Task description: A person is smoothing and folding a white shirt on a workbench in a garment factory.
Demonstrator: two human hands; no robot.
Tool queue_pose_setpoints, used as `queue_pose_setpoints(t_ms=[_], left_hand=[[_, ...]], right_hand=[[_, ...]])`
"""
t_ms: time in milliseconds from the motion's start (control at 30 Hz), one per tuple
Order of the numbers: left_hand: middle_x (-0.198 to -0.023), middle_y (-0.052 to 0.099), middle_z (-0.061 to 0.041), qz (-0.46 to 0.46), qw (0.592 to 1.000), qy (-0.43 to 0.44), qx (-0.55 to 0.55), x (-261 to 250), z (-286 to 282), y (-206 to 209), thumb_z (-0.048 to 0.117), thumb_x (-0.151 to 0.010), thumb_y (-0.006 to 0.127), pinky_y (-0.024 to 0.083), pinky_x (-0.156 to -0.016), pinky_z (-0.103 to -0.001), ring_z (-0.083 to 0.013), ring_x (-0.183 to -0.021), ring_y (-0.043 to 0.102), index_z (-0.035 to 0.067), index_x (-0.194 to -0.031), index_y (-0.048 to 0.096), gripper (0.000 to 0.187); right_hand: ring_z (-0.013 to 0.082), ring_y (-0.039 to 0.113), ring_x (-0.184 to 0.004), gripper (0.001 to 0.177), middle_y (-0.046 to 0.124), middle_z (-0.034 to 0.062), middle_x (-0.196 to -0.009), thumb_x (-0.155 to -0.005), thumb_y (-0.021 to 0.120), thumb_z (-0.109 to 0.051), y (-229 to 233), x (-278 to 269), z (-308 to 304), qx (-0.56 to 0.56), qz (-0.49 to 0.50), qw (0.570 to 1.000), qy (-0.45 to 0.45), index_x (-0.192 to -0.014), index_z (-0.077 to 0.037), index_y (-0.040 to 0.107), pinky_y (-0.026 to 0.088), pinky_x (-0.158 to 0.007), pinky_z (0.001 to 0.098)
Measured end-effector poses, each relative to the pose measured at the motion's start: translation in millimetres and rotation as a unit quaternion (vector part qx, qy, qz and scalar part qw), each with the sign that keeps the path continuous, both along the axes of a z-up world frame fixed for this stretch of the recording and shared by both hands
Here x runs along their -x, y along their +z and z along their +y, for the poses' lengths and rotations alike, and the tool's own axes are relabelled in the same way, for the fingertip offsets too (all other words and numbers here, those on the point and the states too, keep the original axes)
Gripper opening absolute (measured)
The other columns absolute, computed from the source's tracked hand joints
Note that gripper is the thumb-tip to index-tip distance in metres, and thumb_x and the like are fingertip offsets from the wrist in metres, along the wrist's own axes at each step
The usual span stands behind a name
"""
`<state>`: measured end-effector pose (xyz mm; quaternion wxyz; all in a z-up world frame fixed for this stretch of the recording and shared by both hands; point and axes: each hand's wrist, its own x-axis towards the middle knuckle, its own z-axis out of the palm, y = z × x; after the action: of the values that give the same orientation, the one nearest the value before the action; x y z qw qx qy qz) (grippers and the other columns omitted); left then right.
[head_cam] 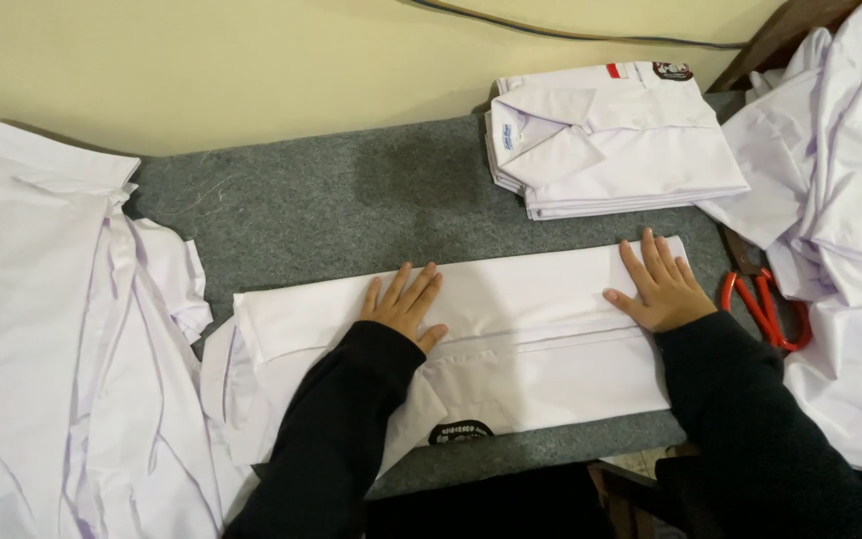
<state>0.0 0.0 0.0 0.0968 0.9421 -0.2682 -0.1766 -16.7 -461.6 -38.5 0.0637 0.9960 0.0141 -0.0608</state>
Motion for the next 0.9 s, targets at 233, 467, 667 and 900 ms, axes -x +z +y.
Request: queue_pose_setpoints(t_ms=[233, 467, 667, 900], left_hand=[[-0.171, 0.020, 0.000, -0.039, 0.999, -0.020, 0.032, -47, -50, -46, 0.048, -0.105, 0.040, 0.001, -0.122, -0.067, -0.0241, -0.159, 0.011, 0.027, -0.165, 0.013, 0.070], [-0.163, 0.039, 0.001, -0.179, 0.955, -0.152, 0.179, -56, -83, -109, 0.046, -0.102, 0.046, 0.031, -0.120, -0.056, -0.0242, -0.155, 0.028, 0.026, -0.159, 0.037, 0.061], [-0.169, 0.026, -0.002, -0.142, 0.966, -0.164, 0.140, -37, -72, -77, 0.051, -0.104, 0.038, 0.014, -0.126, -0.052, -0.0231, -0.159, 0.015, 0.022, -0.164, 0.023, 0.069], [-0.171, 0.019, -0.001, -0.125, 0.973, -0.165, 0.099, -32, -70, -56, 0.052, -0.103, 0.043, 0.011, -0.127, -0.051, -0.0224, -0.159, 0.011, 0.021, -0.164, 0.020, 0.073]], right_hand=[[0.0313, 0.023, -0.156, 0.071, 0.029, 0.0136, -0.169, -0.105, 0.040, -0.046, 57, -16, 89, -0.089, -0.090, 0.979, 0.161, -0.167, -0.015, 0.023, 0.031, -0.117, 0.0617], [0.0304, 0.026, -0.155, 0.065, 0.027, 0.0109, -0.169, -0.107, 0.037, -0.043, -5, -34, 134, -0.114, -0.087, 0.939, 0.313, -0.165, -0.015, 0.025, 0.031, -0.116, 0.0572], [0.0234, 0.021, -0.157, 0.067, 0.024, 0.0059, -0.171, -0.107, 0.031, -0.049, -11, -27, 133, -0.080, -0.106, 0.940, 0.315, -0.165, -0.018, 0.023, 0.021, -0.123, 0.0497], [0.0203, 0.016, -0.158, 0.078, 0.018, -0.0017, -0.173, -0.102, 0.032, -0.066, -13, -24, 119, -0.075, -0.068, 0.969, 0.225, -0.166, -0.024, 0.019, 0.018, -0.125, 0.0505]])
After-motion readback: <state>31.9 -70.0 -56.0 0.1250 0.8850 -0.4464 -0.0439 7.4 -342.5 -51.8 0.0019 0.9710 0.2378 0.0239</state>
